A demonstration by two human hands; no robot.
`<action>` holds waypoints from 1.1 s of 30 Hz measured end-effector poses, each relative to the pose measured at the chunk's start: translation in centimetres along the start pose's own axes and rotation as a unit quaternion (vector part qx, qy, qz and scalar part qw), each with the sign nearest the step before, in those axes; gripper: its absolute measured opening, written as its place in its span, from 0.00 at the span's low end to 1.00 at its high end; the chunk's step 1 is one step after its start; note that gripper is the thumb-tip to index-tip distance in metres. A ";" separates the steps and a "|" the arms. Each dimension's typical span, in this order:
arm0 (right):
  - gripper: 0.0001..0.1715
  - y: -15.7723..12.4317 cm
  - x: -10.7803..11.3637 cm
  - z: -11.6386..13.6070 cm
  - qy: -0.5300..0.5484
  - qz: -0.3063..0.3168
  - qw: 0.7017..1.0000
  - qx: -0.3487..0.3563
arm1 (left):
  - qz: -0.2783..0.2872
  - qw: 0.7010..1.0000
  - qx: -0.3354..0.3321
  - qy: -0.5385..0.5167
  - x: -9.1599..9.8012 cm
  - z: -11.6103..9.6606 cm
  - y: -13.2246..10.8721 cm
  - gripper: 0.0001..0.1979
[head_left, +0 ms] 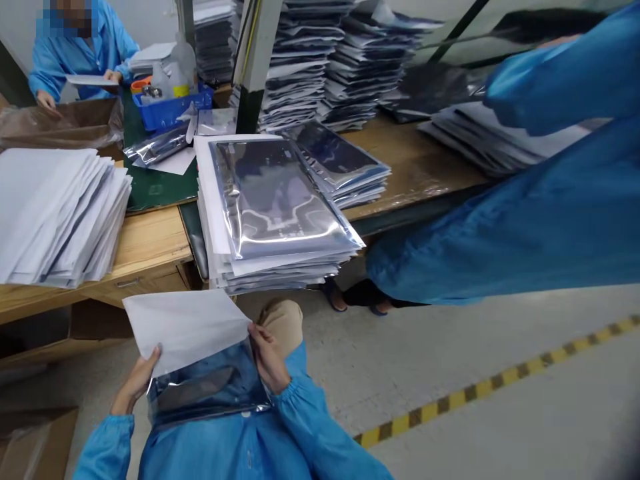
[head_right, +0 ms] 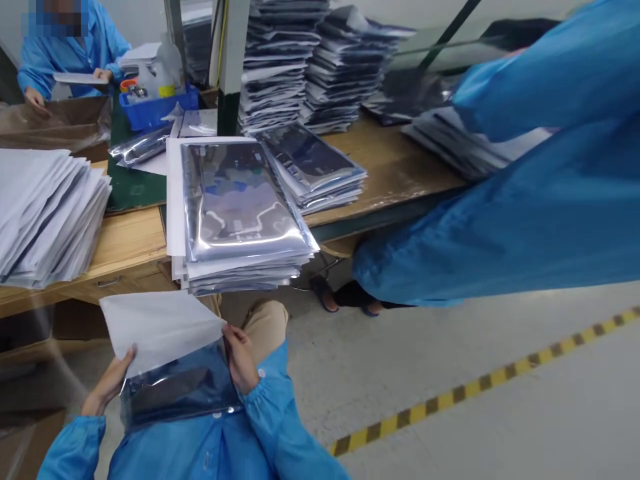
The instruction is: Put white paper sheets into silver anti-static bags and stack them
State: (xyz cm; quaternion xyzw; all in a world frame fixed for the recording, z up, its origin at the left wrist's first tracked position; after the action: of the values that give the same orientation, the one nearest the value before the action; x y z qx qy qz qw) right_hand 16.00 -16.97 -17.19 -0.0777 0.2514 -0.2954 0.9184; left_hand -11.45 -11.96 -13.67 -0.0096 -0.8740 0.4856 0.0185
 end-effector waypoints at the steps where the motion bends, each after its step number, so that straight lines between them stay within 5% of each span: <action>1: 0.19 -0.5 0.5 0.0 0.001 -0.003 1.000 -0.012 | 0.005 1.000 0.001 0.001 -0.2 0.4 0.1 0.24; 11: 0.20 -4.1 4.2 1.0 -0.092 -0.076 0.992 -0.039 | 0.024 0.998 0.048 0.014 0.5 4.7 -0.6 0.37; 21: 0.23 -8.6 8.8 -0.2 -0.105 -0.052 0.973 -0.200 | 0.029 0.978 0.203 -0.041 1.3 10.2 -3.8 0.37; 25: 0.21 -8.3 8.6 0.4 -0.076 -0.025 0.972 -0.222 | 0.053 0.988 0.111 -0.093 0.5 9.2 -4.8 0.43; 28: 0.32 -6.9 7.6 0.9 -0.048 0.033 0.975 -0.213 | 0.051 0.995 0.048 -0.072 -0.1 7.8 -4.9 0.46; 30: 0.34 -5.9 7.1 0.7 -0.051 0.061 0.975 -0.208 | 0.039 0.998 0.041 -0.035 -0.2 7.4 -4.5 0.41; 33: 0.24 -4.9 6.8 -0.7 -0.088 0.052 0.978 -0.185 | -0.009 0.998 0.056 -0.005 -0.1 8.1 -3.1 0.30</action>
State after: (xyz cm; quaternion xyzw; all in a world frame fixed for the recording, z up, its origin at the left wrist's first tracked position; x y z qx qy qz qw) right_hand 17.95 -24.91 -19.16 -0.2582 0.2238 -0.1874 0.9209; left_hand -11.66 -20.51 -15.30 0.0017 -0.8456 0.5335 0.0186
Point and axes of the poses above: each hand's wrist, its own y-axis towards the middle knuckle, its own x-axis out of the back of the hand, z = x × y, the point moved 1 cm from there along y, towards the middle knuckle, and after that the axes turned 14 degrees about x, right-handed, at the moved point
